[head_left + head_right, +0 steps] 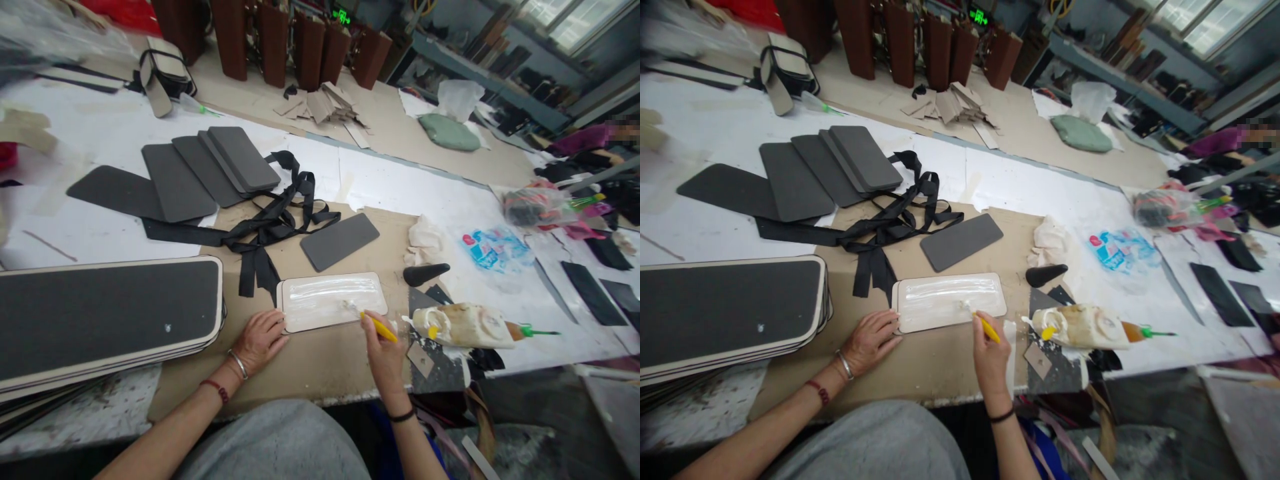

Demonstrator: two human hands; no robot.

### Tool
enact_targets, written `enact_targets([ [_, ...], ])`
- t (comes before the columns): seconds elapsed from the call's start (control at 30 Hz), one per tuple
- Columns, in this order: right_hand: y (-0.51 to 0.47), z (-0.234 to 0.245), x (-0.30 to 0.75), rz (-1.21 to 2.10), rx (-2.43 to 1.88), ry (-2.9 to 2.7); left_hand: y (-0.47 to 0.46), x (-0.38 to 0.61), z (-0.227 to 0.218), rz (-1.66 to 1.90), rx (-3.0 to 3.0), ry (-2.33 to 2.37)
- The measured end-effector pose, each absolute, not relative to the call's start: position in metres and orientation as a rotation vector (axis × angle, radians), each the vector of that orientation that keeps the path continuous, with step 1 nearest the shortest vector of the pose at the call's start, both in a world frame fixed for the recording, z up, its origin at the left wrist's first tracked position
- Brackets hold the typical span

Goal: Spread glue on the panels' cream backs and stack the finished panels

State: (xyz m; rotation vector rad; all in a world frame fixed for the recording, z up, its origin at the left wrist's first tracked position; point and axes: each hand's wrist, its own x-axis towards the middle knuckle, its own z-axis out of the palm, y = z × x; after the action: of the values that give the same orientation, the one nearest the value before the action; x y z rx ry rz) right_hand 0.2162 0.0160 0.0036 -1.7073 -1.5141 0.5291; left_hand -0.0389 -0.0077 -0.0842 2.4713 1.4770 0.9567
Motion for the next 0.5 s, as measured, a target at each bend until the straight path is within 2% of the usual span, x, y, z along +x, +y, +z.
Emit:
enact_targets([
  [0.1, 0.014, -0.004, 0.16, 0.931, -1.565, -1.404, -0.008, -0.039, -0.084, 0.934, 2.471, 1.483],
  [0.17, 0.017, -0.013, 0.147, 1.029, -1.506, -1.429, -0.009, -0.039, -0.084, 0.926, 2.475, 1.489],
  [0.23, 0.022, -0.022, 0.162, 0.965, -1.543, -1.452, -0.009, -0.039, -0.084, 0.939, 2.467, 1.498],
  [0.4, 0.038, -0.02, 0.245, 0.519, -1.831, -1.398, -0.009, -0.037, -0.084, 0.972, 2.447, 1.509],
  [0.5, 0.04, -0.007, 0.238, 0.531, -1.787, -1.431, -0.009, -0.037, -0.084, 0.969, 2.452, 1.511],
])
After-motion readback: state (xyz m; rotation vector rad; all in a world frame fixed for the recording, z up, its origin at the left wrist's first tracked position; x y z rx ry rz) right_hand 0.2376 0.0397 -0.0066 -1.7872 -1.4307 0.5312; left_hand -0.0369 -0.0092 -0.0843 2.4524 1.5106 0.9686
